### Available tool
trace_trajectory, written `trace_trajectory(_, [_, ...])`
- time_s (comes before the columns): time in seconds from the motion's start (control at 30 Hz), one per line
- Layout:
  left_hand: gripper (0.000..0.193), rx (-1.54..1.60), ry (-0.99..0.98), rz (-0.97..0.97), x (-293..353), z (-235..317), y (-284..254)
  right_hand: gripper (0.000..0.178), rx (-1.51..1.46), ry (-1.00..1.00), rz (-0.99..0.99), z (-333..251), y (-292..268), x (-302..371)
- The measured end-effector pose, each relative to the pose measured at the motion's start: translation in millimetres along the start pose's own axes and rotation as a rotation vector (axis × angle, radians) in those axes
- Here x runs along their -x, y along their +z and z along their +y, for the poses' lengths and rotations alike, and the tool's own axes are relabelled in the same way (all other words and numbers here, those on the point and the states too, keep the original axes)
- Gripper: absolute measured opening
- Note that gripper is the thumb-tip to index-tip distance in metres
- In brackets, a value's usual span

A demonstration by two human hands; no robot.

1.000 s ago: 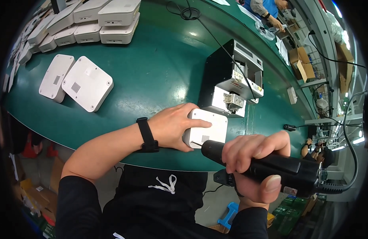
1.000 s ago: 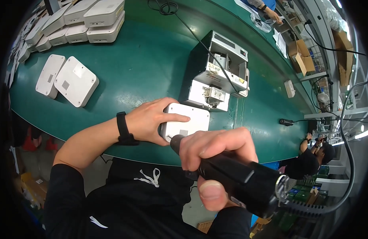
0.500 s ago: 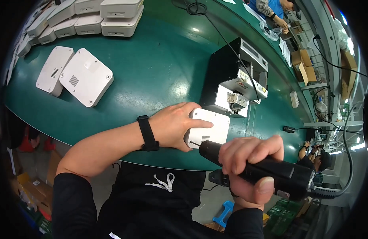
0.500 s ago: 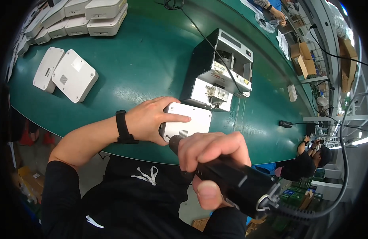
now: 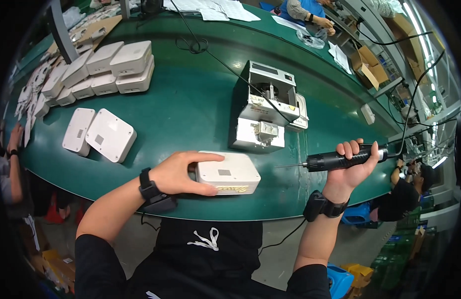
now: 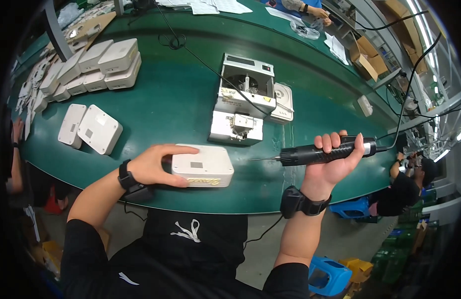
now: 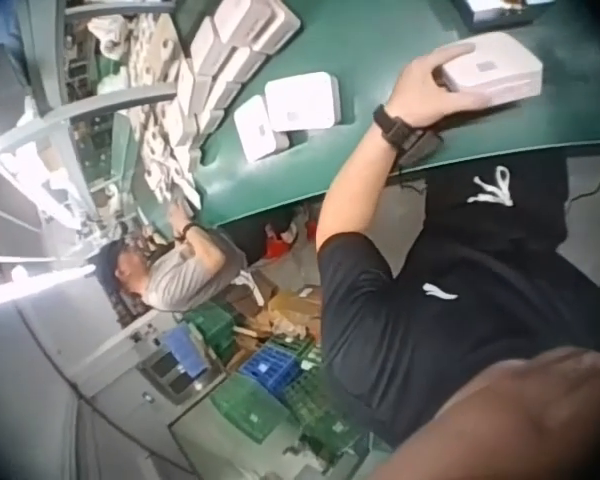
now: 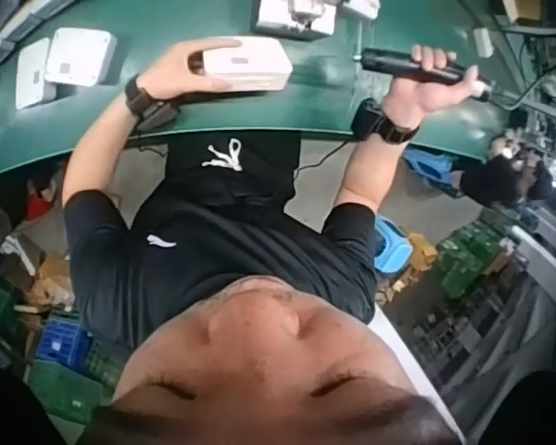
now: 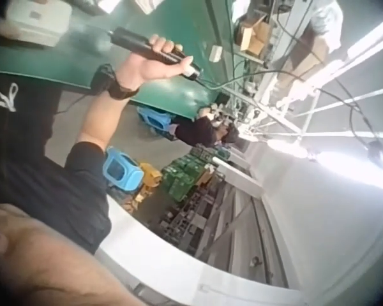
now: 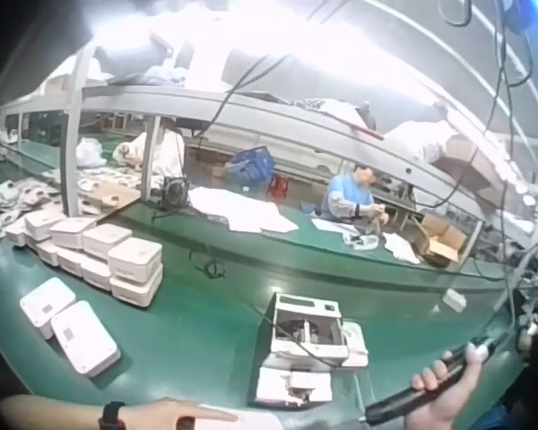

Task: The person picks up a white device and uses a power screwdriver to drive screws into its base before placing it on the table. They repeat this process for several more devices, then move the completed devices to the side and rub their hands together.

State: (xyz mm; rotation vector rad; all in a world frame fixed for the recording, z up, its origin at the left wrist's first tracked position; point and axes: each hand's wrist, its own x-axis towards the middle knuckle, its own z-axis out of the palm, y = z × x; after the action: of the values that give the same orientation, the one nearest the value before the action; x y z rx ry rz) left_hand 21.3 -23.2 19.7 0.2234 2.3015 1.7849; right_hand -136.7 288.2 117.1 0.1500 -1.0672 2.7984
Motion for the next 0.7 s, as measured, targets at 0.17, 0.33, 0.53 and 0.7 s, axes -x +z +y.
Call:
trace_trajectory(0.17, [0.066,0.736,-0.284,0.089,44.6,-12.3,-7.2,0.034,-0.078,0.080,0.131,22.5,-63.6,-42.4])
trace_trajectory(0.33, [0.064,1.162,-0.452,0.234,62.6,-7.6,-11.5,0.033,-0.116,0.104,0.220,52.2,-117.7,-51.0])
trace_trajectory(0.53, [0.038,-0.104,-0.316,0.909,69.1,-2.2,27.3,0.034,-0.089,0.155,0.236,53.2,-111.2,-41.2])
trace_trajectory(0.7, [0.040,-0.217,-0.350,0.704,46.7,-10.4,35.5,0.034,-0.037,0.262,0.232,61.5,-105.9,-35.1])
